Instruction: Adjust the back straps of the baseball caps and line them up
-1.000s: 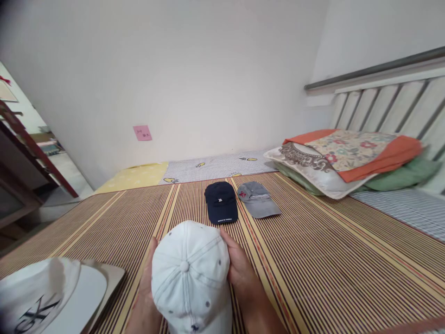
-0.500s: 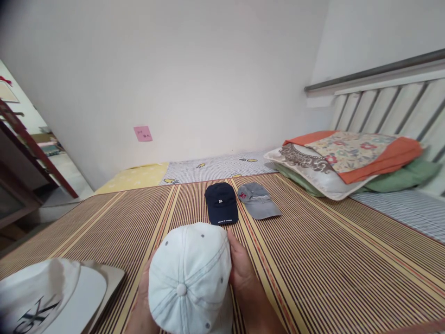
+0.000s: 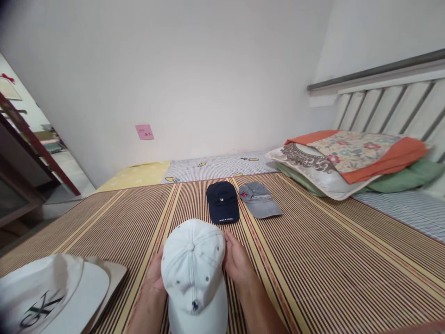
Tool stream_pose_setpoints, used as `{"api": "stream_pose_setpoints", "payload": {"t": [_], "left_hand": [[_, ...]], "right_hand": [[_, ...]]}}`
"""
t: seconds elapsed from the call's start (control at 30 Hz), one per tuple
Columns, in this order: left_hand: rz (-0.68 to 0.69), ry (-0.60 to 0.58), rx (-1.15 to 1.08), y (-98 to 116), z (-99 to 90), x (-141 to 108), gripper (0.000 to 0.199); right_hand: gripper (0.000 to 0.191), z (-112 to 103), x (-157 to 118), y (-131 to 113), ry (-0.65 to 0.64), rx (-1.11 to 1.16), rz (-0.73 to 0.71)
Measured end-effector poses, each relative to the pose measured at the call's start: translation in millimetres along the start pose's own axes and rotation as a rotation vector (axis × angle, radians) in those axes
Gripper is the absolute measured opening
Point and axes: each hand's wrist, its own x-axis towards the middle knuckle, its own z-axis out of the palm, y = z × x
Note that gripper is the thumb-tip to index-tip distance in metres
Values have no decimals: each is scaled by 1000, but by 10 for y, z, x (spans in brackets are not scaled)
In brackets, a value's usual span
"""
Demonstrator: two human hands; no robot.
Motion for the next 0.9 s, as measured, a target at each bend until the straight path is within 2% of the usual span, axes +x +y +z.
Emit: {"api": "stream_pose_setpoints", "payload": {"t": [0.17,0.27,0.63,0.9], "left_hand": [[-22,165,-80,-3,-163,75,39],[-21,246,-92,-6,-218,101,38],[114,429,-31,183,-221,-2,22],[113,521,169,149,-150,-7,28]], "right_hand": [[24,-138,71,62,-50,-28,16],[28,-173,87,109,-26,-78,31],[32,-353,166,129,100,-149,38],[28,-300,118,108,104,-178,19]]}}
